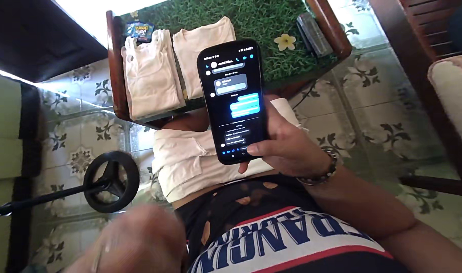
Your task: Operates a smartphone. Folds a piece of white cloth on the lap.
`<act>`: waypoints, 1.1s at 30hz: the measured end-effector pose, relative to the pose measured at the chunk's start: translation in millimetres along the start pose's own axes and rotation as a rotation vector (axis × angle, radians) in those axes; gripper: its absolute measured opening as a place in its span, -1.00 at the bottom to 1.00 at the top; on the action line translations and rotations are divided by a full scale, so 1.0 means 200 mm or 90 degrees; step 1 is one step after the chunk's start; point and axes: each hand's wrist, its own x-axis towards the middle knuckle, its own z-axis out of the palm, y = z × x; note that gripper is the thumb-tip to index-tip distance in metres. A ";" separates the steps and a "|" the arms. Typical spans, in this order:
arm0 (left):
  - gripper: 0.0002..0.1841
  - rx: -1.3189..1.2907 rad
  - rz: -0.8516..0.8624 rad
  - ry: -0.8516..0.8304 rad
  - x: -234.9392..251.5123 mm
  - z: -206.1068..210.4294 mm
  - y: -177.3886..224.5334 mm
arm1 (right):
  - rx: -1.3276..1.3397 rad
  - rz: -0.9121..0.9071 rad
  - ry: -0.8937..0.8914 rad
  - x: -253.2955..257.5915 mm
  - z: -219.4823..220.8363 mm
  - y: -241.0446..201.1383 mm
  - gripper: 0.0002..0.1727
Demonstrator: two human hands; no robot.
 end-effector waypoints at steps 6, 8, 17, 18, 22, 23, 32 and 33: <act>-0.40 -0.049 -0.055 0.101 0.23 0.09 -0.56 | 0.006 -0.007 -0.007 0.00 0.02 0.01 0.06; -0.22 -0.122 -0.141 0.021 0.22 0.11 -0.61 | -0.001 -0.007 -0.008 0.00 0.02 0.02 0.03; -0.07 -0.214 -0.119 -0.086 0.23 0.14 -0.61 | -0.028 -0.014 -0.026 0.01 0.04 0.05 0.08; -0.08 -0.204 -0.116 -0.076 0.23 0.14 -0.61 | -0.029 -0.016 -0.028 0.01 0.04 0.05 0.07; -0.13 -0.195 -0.103 -0.053 0.24 0.15 -0.60 | -0.024 -0.021 -0.033 0.01 0.04 0.06 0.03; -0.13 -0.197 -0.100 -0.053 0.24 0.15 -0.60 | -0.022 -0.022 -0.036 0.01 0.04 0.06 0.03; -0.04 -0.181 -0.088 -0.066 0.23 0.16 -0.59 | -0.011 -0.033 -0.041 0.00 0.04 0.05 0.04; -0.07 -0.175 -0.089 -0.056 0.23 0.16 -0.59 | -0.013 -0.035 -0.042 0.00 0.04 0.05 0.05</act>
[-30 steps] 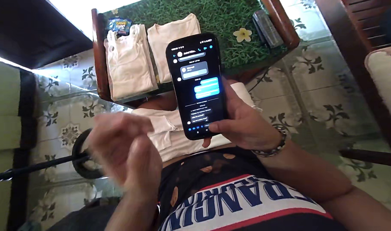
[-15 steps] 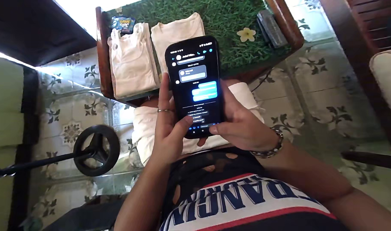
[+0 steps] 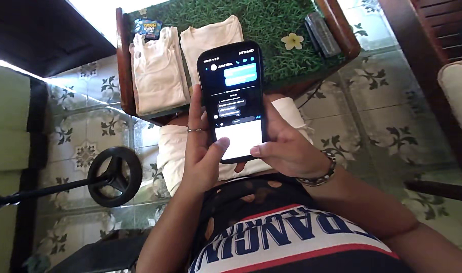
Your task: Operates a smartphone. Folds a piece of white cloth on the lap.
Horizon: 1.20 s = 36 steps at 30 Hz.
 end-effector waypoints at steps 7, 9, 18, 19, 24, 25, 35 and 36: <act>-0.36 0.054 0.038 0.102 0.04 0.05 0.01 | -0.062 -0.010 0.015 0.00 0.02 0.02 0.09; -0.42 0.084 0.044 0.145 0.05 0.07 0.00 | -0.105 -0.018 0.025 0.00 0.04 0.03 0.08; 0.21 0.169 0.001 0.077 0.04 0.06 0.00 | -0.093 -0.023 0.049 0.01 0.02 0.04 -0.03; 0.16 0.119 -0.006 0.053 0.03 0.04 0.00 | -0.073 -0.018 0.043 0.01 0.02 0.04 -0.06; 0.01 -0.052 -0.034 -0.037 0.00 -0.03 -0.02 | -0.006 -0.011 0.037 0.02 0.01 0.02 -0.26; 0.01 -0.053 -0.027 -0.055 -0.01 -0.04 -0.02 | -0.005 -0.010 0.045 0.02 0.01 0.02 -0.29; 0.11 -0.048 -0.028 -0.100 -0.02 -0.07 -0.02 | -0.086 0.003 0.019 0.00 0.00 0.02 0.05; 0.12 -0.050 -0.027 -0.107 -0.02 -0.08 -0.02 | -0.085 0.005 0.019 0.00 0.00 0.02 0.05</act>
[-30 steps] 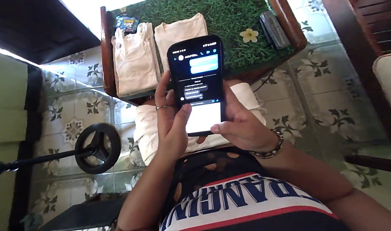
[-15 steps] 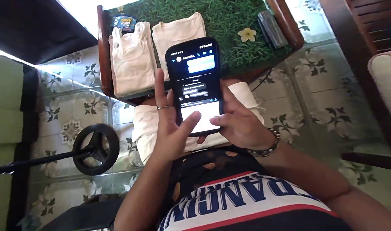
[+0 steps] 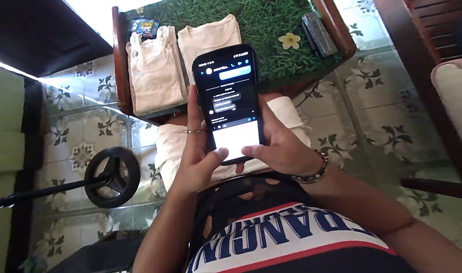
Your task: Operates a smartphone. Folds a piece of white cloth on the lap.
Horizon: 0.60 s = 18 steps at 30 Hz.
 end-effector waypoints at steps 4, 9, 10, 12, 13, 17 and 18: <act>0.07 -0.012 0.009 -0.018 0.00 0.00 0.00 | 0.055 -0.010 -0.011 0.00 -0.01 0.01 -0.09; 0.04 0.008 0.018 0.018 0.00 0.02 0.01 | 0.106 -0.025 -0.026 0.02 -0.01 0.01 -0.22; 0.05 0.007 0.021 0.028 0.00 0.03 0.01 | 0.105 -0.026 -0.019 0.02 0.00 0.01 -0.24; 0.06 0.021 0.030 0.057 0.00 0.06 -0.01 | 0.094 -0.026 0.002 0.02 0.01 0.01 -0.27; 0.07 0.041 0.034 0.083 0.00 0.08 -0.01 | 0.089 -0.026 0.005 0.02 0.01 0.01 -0.26; 0.10 0.152 0.053 0.144 0.01 0.11 -0.03 | 0.075 -0.029 -0.044 0.01 -0.01 0.02 -0.08; 0.09 0.132 0.044 0.115 0.01 0.09 -0.02 | 0.067 -0.028 -0.053 0.00 -0.02 0.02 -0.04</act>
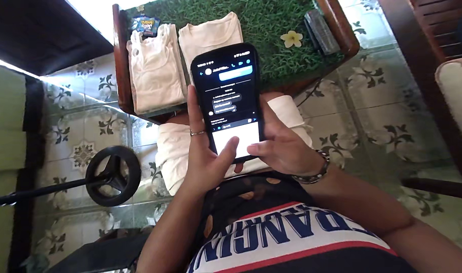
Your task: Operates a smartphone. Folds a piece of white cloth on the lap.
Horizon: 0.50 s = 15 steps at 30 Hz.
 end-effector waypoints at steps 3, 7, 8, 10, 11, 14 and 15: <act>0.04 -0.090 -0.017 -0.103 0.01 -0.07 0.01 | -0.023 0.016 0.009 -0.01 -0.01 -0.02 0.01; 0.06 -0.101 -0.014 -0.120 0.00 -0.09 0.01 | -0.037 0.024 0.029 -0.01 0.00 -0.02 0.00; 0.08 -0.102 -0.019 -0.120 0.00 -0.09 0.01 | -0.027 0.020 0.025 -0.01 0.00 -0.02 -0.04; 0.10 -0.097 -0.020 -0.124 -0.01 -0.10 0.01 | -0.015 0.019 0.031 -0.01 0.01 -0.01 -0.09; 0.10 -0.096 -0.018 -0.125 -0.01 -0.10 0.01 | -0.015 0.021 0.031 -0.01 0.01 -0.01 -0.08; 0.07 -0.103 -0.009 -0.116 -0.01 -0.09 0.01 | -0.009 0.022 0.000 -0.01 0.00 -0.02 -0.01; 0.06 -0.105 -0.008 -0.112 -0.01 -0.09 0.01 | -0.003 0.022 -0.011 -0.01 0.00 -0.02 0.01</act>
